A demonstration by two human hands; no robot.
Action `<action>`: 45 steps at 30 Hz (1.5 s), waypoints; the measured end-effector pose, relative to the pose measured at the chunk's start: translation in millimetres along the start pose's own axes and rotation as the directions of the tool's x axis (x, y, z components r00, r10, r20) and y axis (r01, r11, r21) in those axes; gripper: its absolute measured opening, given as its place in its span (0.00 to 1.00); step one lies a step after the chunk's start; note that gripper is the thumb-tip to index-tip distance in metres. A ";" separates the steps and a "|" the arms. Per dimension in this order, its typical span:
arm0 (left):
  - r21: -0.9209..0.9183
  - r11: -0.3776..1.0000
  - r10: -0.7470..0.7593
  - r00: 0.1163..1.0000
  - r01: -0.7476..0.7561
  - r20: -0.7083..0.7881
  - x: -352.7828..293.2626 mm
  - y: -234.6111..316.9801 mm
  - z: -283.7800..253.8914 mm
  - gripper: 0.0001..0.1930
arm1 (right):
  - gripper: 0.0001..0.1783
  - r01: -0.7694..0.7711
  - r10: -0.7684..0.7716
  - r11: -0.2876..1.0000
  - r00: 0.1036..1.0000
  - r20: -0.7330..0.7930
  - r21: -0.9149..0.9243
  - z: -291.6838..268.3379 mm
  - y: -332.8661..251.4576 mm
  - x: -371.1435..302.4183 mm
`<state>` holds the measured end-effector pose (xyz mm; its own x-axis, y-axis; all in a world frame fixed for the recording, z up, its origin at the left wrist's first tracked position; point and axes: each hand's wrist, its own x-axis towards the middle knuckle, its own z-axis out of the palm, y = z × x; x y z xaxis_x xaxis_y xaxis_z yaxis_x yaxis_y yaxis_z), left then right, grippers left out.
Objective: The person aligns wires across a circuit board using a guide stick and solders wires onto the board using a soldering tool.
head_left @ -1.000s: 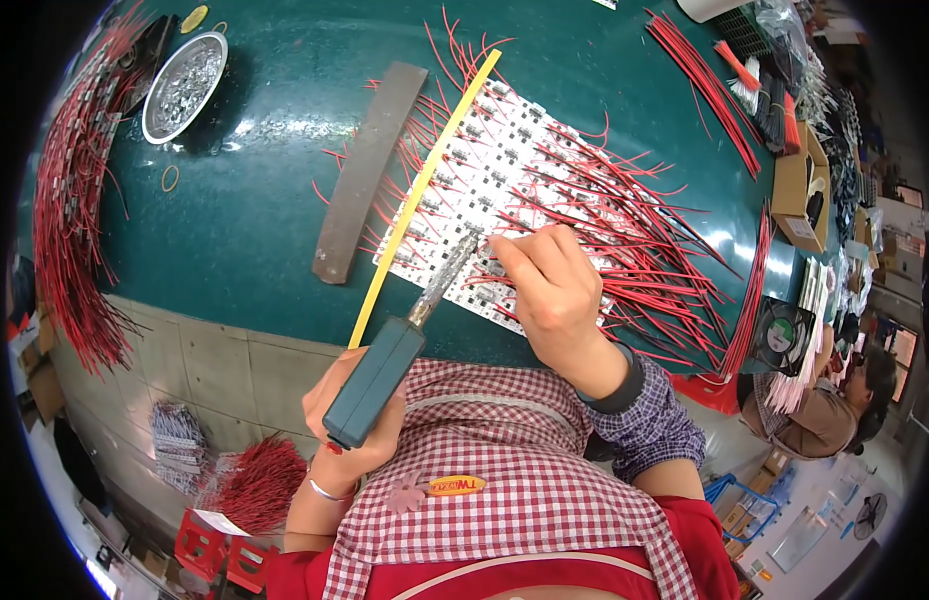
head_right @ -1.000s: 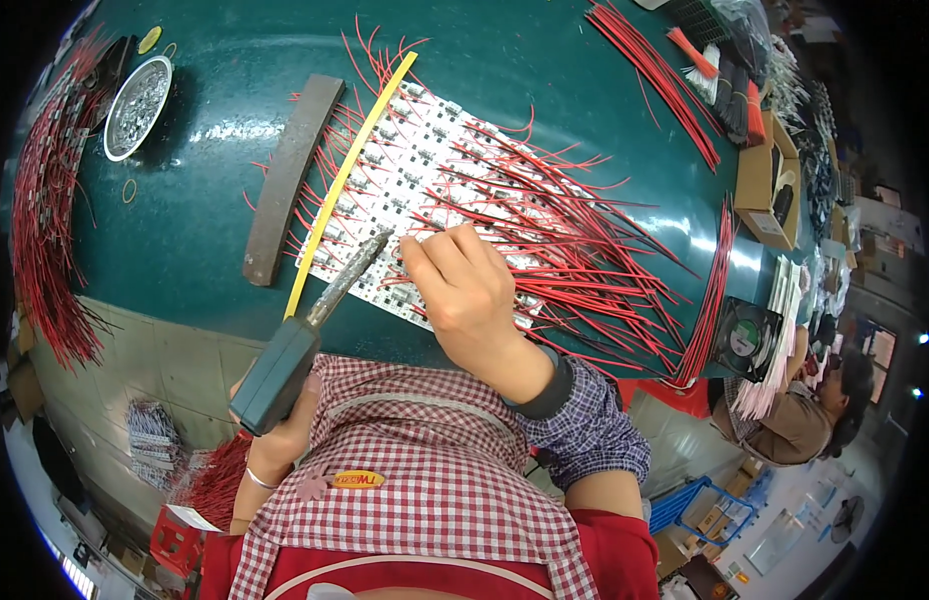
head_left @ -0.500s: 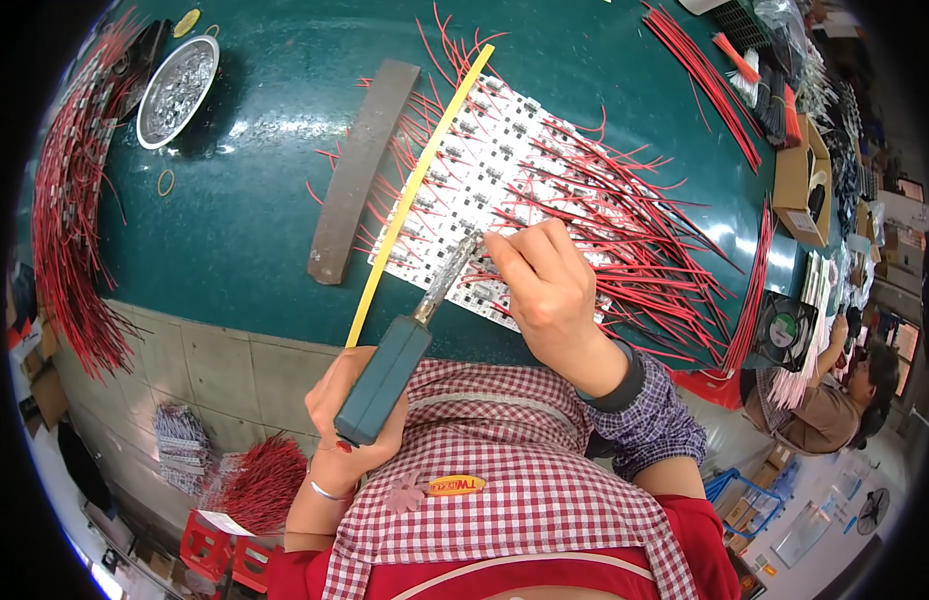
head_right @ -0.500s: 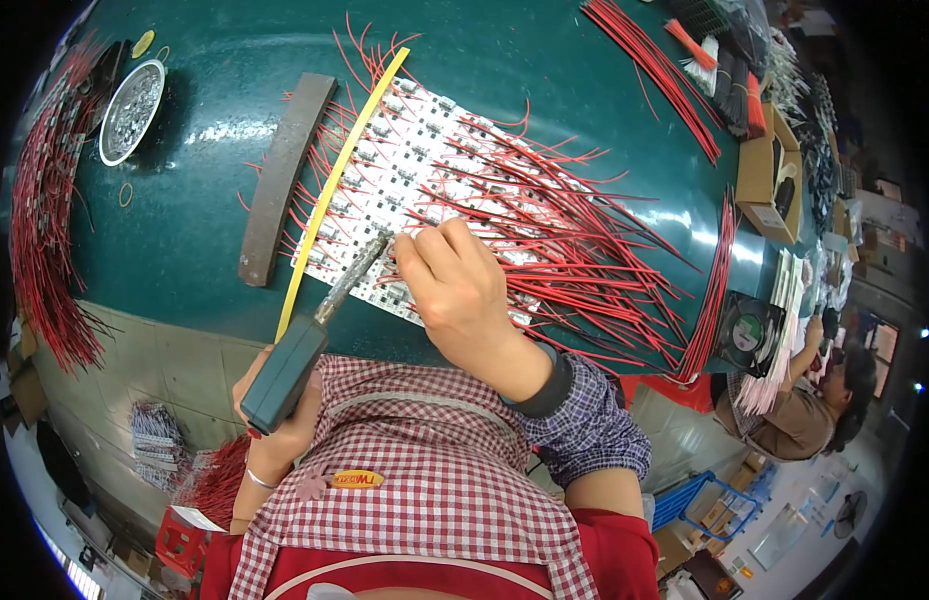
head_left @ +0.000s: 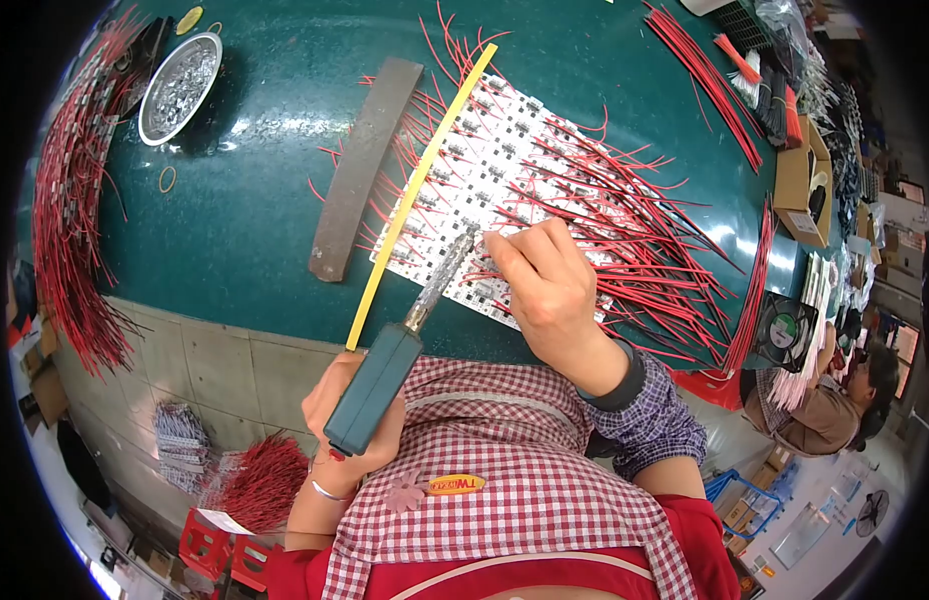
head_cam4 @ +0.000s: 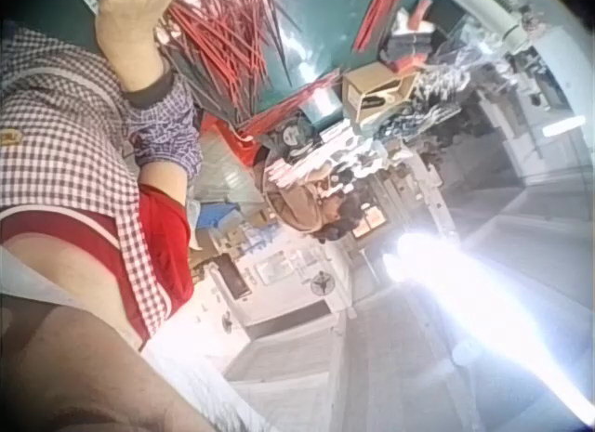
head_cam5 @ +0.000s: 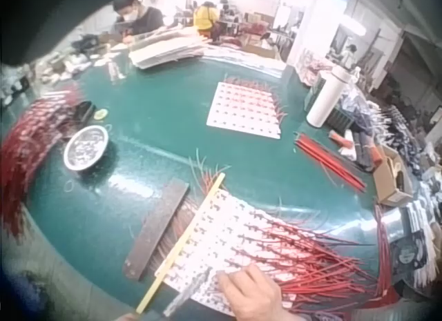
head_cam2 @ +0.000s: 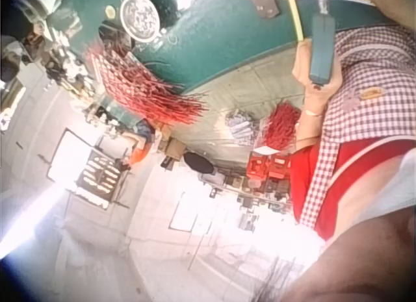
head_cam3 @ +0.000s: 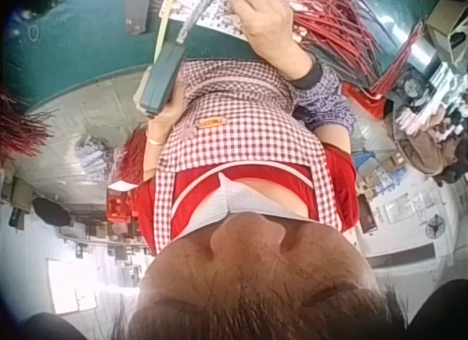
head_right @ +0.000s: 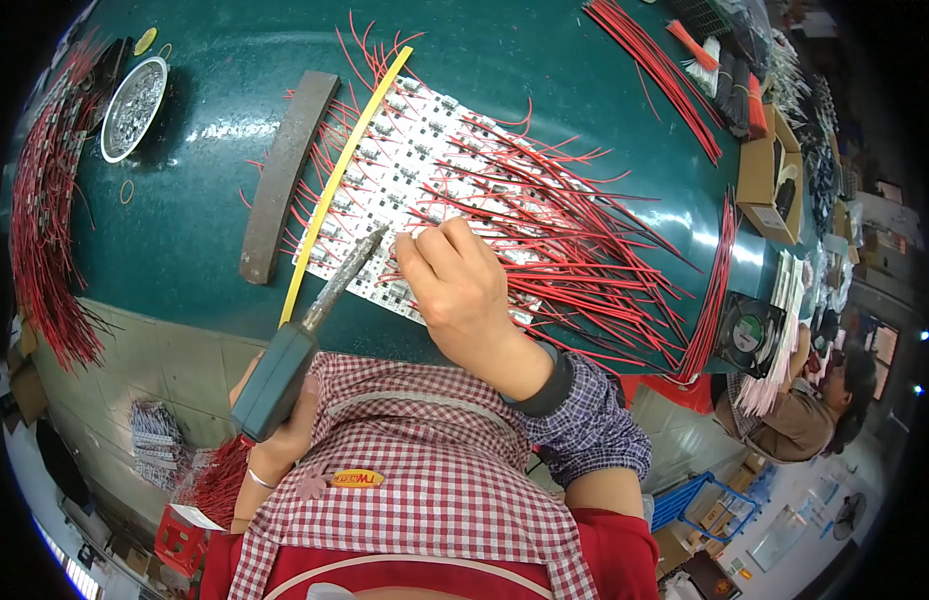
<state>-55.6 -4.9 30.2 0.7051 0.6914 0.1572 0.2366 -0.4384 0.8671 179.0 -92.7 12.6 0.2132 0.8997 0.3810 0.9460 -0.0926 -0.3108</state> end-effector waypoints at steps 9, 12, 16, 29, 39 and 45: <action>0.016 0.999 -0.036 0.999 0.036 0.030 -2.3 -1.1 2.1 0.12 | 0.18 0.023 -0.023 0.999 1.000 -0.009 0.029 1.7 1.4 -0.9; 0.012 1.000 -0.021 0.999 0.021 0.042 -3.5 -3.1 2.0 0.13 | 0.18 0.043 -0.043 0.999 0.999 -0.004 0.026 1.5 0.5 -0.3; 0.023 0.999 -0.027 0.998 0.025 0.054 -3.8 -2.1 1.8 0.12 | 0.18 0.062 -0.062 0.998 0.998 0.016 0.009 0.2 -0.3 0.4; 0.019 1.000 0.024 1.000 -0.024 -0.009 -6.1 2.8 -1.9 0.11 | 0.18 0.082 -0.083 0.996 0.996 0.013 0.014 0.9 -0.8 0.2; -0.013 0.997 -0.080 0.996 0.080 -0.041 -36.4 -16.9 -1.2 0.12 | 0.31 -0.007 0.013 0.998 0.994 -0.113 0.058 -10.4 -8.5 -10.6; -0.023 0.994 -0.109 0.993 0.108 -0.035 -43.6 -21.8 -2.0 0.12 | 0.32 -0.091 0.092 0.995 0.995 -0.035 0.033 -1.4 -14.4 -4.7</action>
<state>-92.8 -24.3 5.4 0.6515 0.7546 0.0782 0.2958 -0.3476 0.8897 164.8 -96.2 16.4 0.3082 0.8717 0.3810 0.9139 -0.1601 -0.3730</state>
